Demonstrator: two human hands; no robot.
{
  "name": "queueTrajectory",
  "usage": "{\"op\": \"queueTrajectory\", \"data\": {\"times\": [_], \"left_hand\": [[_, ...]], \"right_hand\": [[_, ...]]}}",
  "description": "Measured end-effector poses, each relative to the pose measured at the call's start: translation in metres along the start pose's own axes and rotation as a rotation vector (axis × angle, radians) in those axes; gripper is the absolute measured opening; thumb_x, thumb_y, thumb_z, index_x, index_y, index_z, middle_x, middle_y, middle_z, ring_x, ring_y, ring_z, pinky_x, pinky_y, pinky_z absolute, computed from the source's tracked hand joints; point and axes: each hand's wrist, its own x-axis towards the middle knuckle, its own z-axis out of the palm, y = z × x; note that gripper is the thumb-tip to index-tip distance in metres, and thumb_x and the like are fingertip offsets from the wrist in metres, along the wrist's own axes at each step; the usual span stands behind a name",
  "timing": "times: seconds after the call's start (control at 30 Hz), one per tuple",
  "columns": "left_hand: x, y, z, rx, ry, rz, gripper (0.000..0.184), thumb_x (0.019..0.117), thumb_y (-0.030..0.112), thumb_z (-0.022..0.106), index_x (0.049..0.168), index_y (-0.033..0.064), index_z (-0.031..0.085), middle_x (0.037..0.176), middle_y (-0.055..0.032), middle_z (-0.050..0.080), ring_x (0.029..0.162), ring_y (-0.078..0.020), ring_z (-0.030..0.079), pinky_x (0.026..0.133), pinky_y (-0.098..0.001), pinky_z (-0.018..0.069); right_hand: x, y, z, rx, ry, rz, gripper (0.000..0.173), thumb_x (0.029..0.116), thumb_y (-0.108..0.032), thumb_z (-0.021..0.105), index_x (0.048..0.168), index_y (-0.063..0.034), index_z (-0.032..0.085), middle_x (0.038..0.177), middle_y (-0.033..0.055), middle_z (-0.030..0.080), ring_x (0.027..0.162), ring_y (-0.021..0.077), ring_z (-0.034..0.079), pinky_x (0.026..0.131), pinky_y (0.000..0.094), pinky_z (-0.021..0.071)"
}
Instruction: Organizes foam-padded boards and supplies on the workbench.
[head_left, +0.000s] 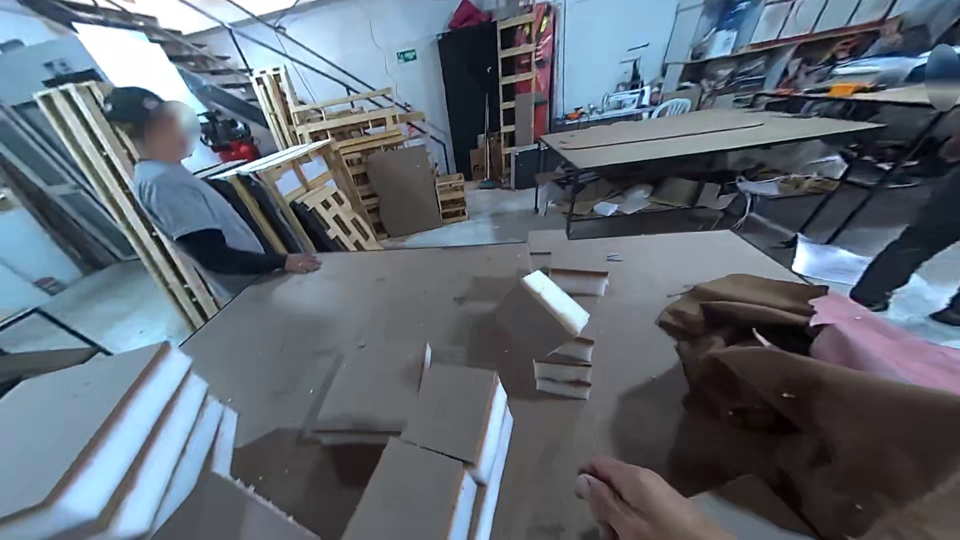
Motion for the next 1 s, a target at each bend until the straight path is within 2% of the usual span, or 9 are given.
{"op": "queueTrajectory", "data": {"times": [0.1,0.23,0.37,0.53,0.63,0.73,0.87,0.93,1.0], "left_hand": [[-0.069,-0.032,-0.025,0.128,-0.12,-0.071,0.131,0.0589,0.059,0.09,0.155,0.0017,0.021,0.154,-0.0252,0.037,0.141,-0.0213,0.044,0.116,-0.0352,0.0385],[-0.084,-0.01,-0.084,0.308,-0.422,-0.122,0.115,0.0699,0.071,0.079,0.143,-0.01,0.042,0.149,-0.0401,0.04,0.142,-0.0414,0.043,0.118,-0.0452,0.0358],[0.013,0.059,-0.046,0.53,-0.603,-0.05,0.093,0.0764,0.079,0.064,0.141,0.0134,0.058,0.156,-0.0198,0.045,0.145,-0.0405,0.04,0.115,-0.0655,0.0309],[0.05,0.055,0.084,0.769,-1.258,-0.177,0.131,0.0592,0.087,0.068,0.165,0.0298,0.018,0.172,-0.0107,0.01,0.153,-0.0485,0.015,0.108,-0.0831,0.0187],[0.049,0.047,0.088,0.806,-1.207,-0.171,0.122,0.0644,0.079,0.069,0.165,0.0313,0.019,0.171,-0.0111,0.018,0.148,-0.0462,0.03,0.105,-0.0796,0.0265],[0.052,0.035,0.074,0.847,-1.105,-0.193,0.115,0.0673,0.091,0.055,0.163,0.0333,0.027,0.166,-0.0109,0.032,0.152,-0.0455,0.024,0.108,-0.0832,0.0159],[0.056,0.031,0.07,0.814,-1.141,-0.275,0.108,0.074,0.083,0.058,0.164,0.0355,0.022,0.16,-0.0156,0.037,0.135,-0.0427,0.048,0.095,-0.07,0.044],[0.065,0.022,0.068,0.743,-1.121,-0.318,0.103,0.0762,0.077,0.061,0.163,0.0344,0.027,0.157,-0.0163,0.041,0.132,-0.0401,0.051,0.097,-0.0654,0.046],[0.082,0.002,0.058,0.596,-1.076,-0.415,0.099,0.0779,0.071,0.066,0.162,0.0297,0.032,0.155,-0.0172,0.043,0.132,-0.0381,0.053,0.101,-0.0623,0.0473]], "right_hand": [[-0.006,0.006,0.045,0.077,-0.019,0.086,0.029,0.1073,-0.03,0.051,0.118,-0.008,0.066,0.08,0.0056,0.069,0.068,0.0183,0.069,0.066,0.0397,0.0592],[-0.017,0.019,0.085,0.009,-0.016,0.16,0.031,0.1067,-0.033,0.051,0.12,-0.0096,0.067,0.084,0.0068,0.071,0.073,0.0216,0.071,0.071,0.0445,0.059],[-0.027,0.021,0.115,-0.101,0.051,0.201,0.035,0.1051,-0.036,0.051,0.123,-0.0093,0.066,0.089,0.0116,0.073,0.082,0.0288,0.072,0.077,0.0526,0.058],[-0.036,0.049,0.118,-0.082,0.19,0.268,0.038,0.1042,-0.037,0.052,0.124,-0.0081,0.067,0.09,0.0139,0.073,0.085,0.0315,0.072,0.079,0.055,0.0573],[-0.042,0.056,0.111,-0.04,0.226,0.308,0.038,0.1039,-0.038,0.052,0.122,-0.0084,0.068,0.088,0.0114,0.073,0.083,0.029,0.073,0.078,0.0531,0.058],[-0.048,0.053,0.115,-0.075,0.239,0.329,0.038,0.1029,-0.038,0.054,0.123,-0.0097,0.068,0.09,0.0135,0.074,0.088,0.0321,0.073,0.079,0.0554,0.0563],[-0.04,0.03,0.118,-0.137,0.124,0.312,0.041,0.104,-0.038,0.053,0.128,-0.0066,0.064,0.101,0.0204,0.073,0.1,0.0391,0.071,0.087,0.0594,0.0549],[-0.029,0.018,0.125,-0.137,-0.154,0.222,0.041,0.1046,-0.037,0.053,0.127,-0.0055,0.066,0.109,0.0211,0.071,0.106,0.0381,0.068,0.093,0.058,0.0517],[-0.02,0.011,0.132,-0.112,-0.076,0.232,0.039,0.1042,-0.036,0.052,0.126,-0.0066,0.066,0.107,0.02,0.071,0.104,0.0369,0.069,0.091,0.0576,0.0531]]}}
